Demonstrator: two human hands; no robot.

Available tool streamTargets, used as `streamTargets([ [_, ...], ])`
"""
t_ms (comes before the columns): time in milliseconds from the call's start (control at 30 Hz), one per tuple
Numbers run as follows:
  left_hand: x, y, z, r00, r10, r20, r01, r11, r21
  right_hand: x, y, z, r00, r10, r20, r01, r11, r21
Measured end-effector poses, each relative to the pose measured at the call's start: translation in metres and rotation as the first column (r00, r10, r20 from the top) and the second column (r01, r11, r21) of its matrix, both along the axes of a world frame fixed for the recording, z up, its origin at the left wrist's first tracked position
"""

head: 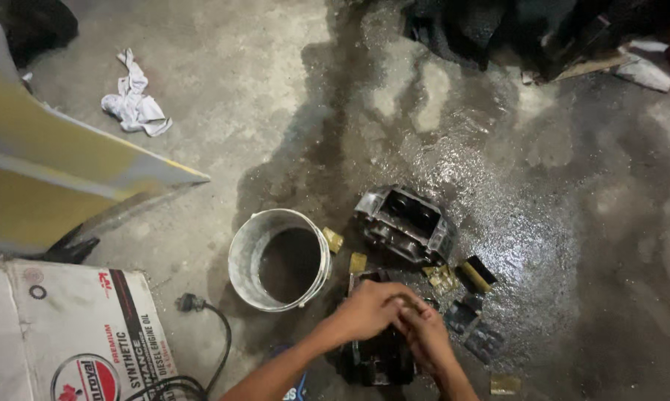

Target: The person sits on the wet concrete floor and sands small dark metal engine components by hand using pieces of yellow abrasive paper, dipping parts and abrasive in a bucket of water and setting worked pieces aside on the floor.

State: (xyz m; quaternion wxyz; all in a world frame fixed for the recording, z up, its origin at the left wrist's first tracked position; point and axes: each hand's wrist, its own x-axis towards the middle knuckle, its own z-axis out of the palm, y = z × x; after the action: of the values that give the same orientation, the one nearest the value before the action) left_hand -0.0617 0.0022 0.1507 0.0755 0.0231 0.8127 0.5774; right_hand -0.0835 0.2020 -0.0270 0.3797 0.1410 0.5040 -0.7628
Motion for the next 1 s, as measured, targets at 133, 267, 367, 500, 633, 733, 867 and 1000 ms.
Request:
streamTargets([
  [133,0.011,-0.058,-0.007,0.968,0.242,-0.068,-0.249,0.961,-0.123,-0.003,-0.017,0.025,0.794,0.486,-0.365,-0.123,0.716,0.687],
  [267,0.014,-0.159,-0.027,0.903,0.429,-0.035,-0.414,0.844,-0.342,-0.008,-0.02,0.044,0.709,0.608,-0.357,-0.004,0.51,0.86],
  [367,0.001,-0.207,-0.068,0.983,0.168,0.071,-0.095,0.805,-0.586,-0.021,-0.014,0.039,0.536,0.596,-0.597,0.114,0.65,0.751],
  [500,-0.027,-0.201,-0.144,0.919,-0.069,0.387,0.369,0.492,-0.788,-0.036,0.007,0.012,0.696,0.562,-0.446,-0.146,0.719,0.679],
  [633,-0.028,-0.186,-0.168,0.769,-0.1,0.631,0.615,0.383,-0.689,-0.045,0.04,0.003,0.513,0.572,-0.64,-0.137,0.79,0.598],
  [733,-0.012,-0.193,-0.133,0.884,-0.105,0.455,0.43,0.566,-0.704,-0.042,0.047,0.017,0.637,0.529,-0.56,-0.263,0.833,0.487],
  [867,0.009,-0.17,-0.044,0.978,0.07,-0.195,-0.173,0.793,-0.585,-0.037,0.021,0.033,0.358,0.582,-0.73,-0.059,0.794,0.605],
  [1000,0.014,-0.09,-0.002,0.984,0.174,0.024,-0.157,0.93,-0.333,-0.047,0.016,0.033,0.484,0.639,-0.597,-0.186,0.742,0.644],
])
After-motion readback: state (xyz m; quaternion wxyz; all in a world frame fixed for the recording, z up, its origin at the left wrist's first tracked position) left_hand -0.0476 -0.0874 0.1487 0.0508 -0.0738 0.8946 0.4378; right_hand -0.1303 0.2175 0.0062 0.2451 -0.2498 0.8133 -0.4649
